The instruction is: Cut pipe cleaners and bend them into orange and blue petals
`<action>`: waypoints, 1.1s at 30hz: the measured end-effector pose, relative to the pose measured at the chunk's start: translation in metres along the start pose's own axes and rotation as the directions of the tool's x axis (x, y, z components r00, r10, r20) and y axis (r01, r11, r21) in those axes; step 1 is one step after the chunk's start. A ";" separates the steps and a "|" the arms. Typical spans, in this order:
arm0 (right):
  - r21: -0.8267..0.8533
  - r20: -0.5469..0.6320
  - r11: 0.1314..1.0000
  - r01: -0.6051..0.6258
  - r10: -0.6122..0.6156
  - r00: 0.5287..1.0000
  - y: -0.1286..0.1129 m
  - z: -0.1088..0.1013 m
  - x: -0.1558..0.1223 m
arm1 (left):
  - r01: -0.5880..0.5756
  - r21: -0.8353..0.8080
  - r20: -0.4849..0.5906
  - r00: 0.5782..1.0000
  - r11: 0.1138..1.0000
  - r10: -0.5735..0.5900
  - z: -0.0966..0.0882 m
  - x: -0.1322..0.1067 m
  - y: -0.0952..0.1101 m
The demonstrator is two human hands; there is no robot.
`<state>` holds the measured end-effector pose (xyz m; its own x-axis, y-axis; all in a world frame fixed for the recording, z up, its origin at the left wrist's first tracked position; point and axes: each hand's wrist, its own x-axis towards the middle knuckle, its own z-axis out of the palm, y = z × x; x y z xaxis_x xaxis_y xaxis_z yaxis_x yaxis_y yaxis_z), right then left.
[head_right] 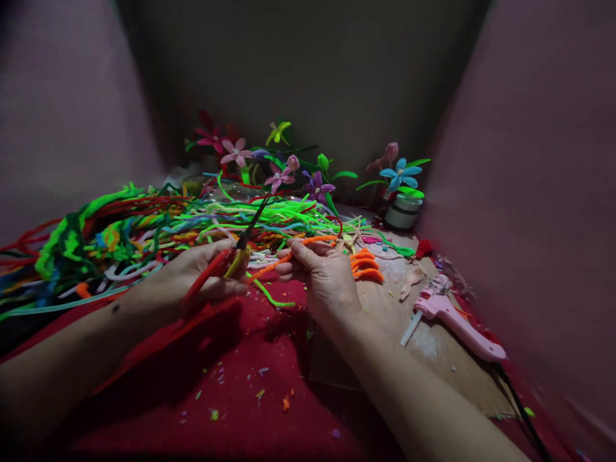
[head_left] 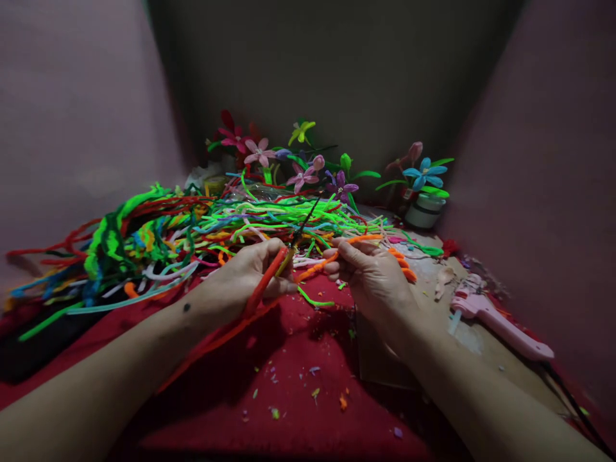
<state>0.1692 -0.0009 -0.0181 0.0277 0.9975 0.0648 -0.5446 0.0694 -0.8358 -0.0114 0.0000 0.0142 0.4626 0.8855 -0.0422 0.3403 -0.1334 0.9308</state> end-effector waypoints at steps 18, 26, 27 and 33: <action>0.008 -0.065 1.000 -0.007 0.007 0.998 0.004 0.001 -0.003 | 0.017 -0.150 -0.081 0.996 0.989 -0.029 0.001 0.000 0.009; -0.148 0.106 0.970 -0.193 0.210 0.972 0.016 0.005 -0.011 | -0.002 -0.110 -0.063 0.998 0.994 -0.005 0.002 -0.002 0.002; -0.138 0.092 0.971 -0.193 0.207 0.974 0.016 0.004 -0.011 | -0.018 -0.093 -0.055 0.998 0.996 0.013 0.003 -0.001 0.000; -0.023 -0.006 0.998 -0.054 0.054 0.999 -0.004 -0.002 -0.002 | -0.054 0.211 -0.146 0.986 0.976 0.087 -0.015 0.011 -0.011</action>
<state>0.1731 -0.0030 -0.0157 0.0028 0.9999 0.0163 -0.5261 0.0153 -0.8503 -0.0219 0.0177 0.0090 0.3660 0.9261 0.0920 0.4800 -0.2725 0.8339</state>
